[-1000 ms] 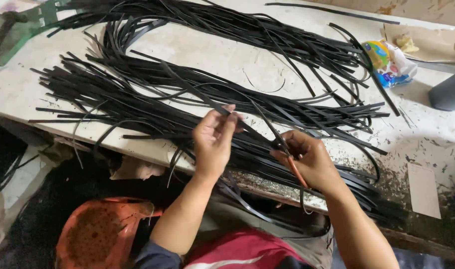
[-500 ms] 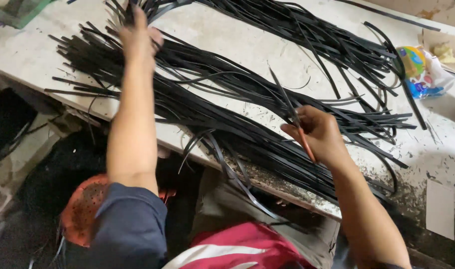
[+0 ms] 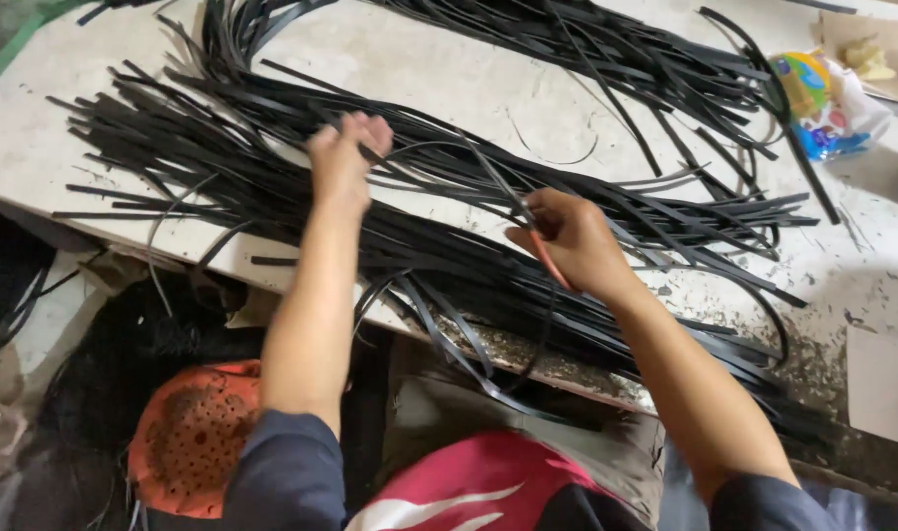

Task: The person cuts long black cables into shorter segments using a pair of scissors. They gather the cut pieces into a pile on the table and occasionally adjust the bundle before continuing to cut more pieces.

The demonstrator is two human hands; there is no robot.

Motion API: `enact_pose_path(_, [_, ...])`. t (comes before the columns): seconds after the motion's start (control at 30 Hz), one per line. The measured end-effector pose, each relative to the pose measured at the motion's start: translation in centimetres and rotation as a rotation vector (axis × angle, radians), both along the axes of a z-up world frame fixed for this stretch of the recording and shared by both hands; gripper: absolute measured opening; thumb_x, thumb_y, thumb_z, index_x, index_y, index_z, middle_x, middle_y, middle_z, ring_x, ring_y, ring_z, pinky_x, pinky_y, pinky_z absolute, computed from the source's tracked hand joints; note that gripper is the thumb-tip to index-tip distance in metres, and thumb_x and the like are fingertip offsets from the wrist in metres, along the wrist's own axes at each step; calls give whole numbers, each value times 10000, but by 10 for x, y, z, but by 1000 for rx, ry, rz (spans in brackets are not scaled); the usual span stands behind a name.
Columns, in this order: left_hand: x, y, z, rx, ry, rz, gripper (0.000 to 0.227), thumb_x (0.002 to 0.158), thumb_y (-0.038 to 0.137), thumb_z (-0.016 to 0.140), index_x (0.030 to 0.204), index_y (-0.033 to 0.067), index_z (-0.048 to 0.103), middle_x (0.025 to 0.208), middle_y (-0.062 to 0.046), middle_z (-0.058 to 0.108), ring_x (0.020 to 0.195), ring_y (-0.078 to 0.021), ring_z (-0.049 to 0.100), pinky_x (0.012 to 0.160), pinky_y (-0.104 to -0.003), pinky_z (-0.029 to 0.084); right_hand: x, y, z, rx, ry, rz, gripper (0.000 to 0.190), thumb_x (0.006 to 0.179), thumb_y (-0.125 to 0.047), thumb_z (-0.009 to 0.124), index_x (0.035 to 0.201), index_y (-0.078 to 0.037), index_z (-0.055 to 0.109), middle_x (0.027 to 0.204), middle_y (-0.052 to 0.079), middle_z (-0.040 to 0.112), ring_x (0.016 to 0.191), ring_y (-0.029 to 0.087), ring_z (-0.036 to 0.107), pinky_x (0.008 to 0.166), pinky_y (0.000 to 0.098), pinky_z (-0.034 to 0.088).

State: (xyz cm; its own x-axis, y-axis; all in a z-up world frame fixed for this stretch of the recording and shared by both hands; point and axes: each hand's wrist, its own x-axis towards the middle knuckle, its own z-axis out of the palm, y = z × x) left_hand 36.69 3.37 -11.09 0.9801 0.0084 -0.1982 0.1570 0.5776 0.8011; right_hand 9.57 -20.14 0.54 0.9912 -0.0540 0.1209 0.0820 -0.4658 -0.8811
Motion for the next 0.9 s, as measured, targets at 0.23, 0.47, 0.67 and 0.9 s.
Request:
enact_pose_path(0.23, [47, 33, 13, 7, 68, 24, 292, 1036, 158, 474, 1070, -124, 542, 1052, -357, 709, 982, -407, 760, 957, -494, 676, -25, -22, 40, 40, 152, -65, 161, 904, -115, 810, 947, -87, 657, 648, -28, 498, 601, 79, 451, 561, 225, 330])
enact_pose_path(0.47, [-30, -44, 4, 146, 53, -219, 401, 877, 427, 659, 991, 43, 679, 1076, -262, 765, 980, -348, 785, 840, -400, 639, -6, -64, 50, -136, 60, -120, 208, 935, -148, 831, 955, -79, 635, 643, -39, 452, 623, 63, 358, 560, 258, 293])
enact_pose_path(0.67, [-9, -39, 1, 75, 54, -126, 319, 1007, 230, 534, 1074, -74, 606, 1016, -294, 746, 906, -379, 788, 854, -446, 688, -15, -126, 66, -304, 48, -98, 195, 954, -102, 820, 1042, -40, 657, 745, 27, 636, 657, 112, 537, 598, 278, 432])
enact_pose_path(0.9, [10, -23, 3, 213, 154, 52, 177, 1030, 132, 456, 1010, 50, 610, 1037, -204, 813, 921, -322, 832, 781, -398, 692, -40, -209, 69, -841, -233, -215, 298, 963, -42, 869, 1190, 59, 703, 1016, 227, 747, 880, 359, 707, 734, 457, 596])
